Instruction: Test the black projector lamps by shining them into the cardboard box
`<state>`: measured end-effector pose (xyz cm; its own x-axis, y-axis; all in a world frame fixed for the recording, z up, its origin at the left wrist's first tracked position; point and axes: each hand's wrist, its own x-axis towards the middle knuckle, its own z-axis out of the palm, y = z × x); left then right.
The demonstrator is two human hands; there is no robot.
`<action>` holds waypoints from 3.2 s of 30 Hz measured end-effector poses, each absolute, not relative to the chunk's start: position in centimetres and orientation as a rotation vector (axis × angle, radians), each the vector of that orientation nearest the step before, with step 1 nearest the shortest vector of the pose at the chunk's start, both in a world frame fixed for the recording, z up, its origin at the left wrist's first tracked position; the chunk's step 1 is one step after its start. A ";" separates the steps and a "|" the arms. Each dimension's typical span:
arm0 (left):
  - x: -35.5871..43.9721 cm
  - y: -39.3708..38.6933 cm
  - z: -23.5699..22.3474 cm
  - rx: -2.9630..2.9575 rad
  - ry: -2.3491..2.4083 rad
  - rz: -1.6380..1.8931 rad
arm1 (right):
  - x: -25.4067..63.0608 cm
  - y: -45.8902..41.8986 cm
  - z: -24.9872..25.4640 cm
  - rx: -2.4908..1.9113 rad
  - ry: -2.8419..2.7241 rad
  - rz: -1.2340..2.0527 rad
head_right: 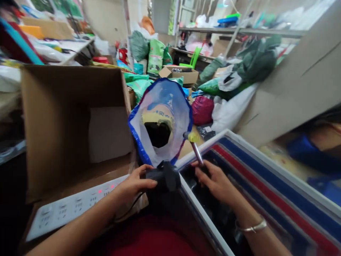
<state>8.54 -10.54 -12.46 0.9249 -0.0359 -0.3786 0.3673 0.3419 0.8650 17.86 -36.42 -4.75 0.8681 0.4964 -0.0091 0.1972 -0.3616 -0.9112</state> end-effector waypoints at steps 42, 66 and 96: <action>18.3 -11.8 -18.9 1.433 0.408 -0.490 | 16.6 -42.2 -17.0 -2.259 -0.382 0.354; 13.3 -14.3 -10.5 1.543 0.619 -0.137 | 17.4 -31.3 -7.9 -2.037 -0.324 -0.422; 9.4 -14.8 -4.5 1.845 0.040 -0.113 | 17.2 -35.9 -8.6 -1.427 -0.343 0.480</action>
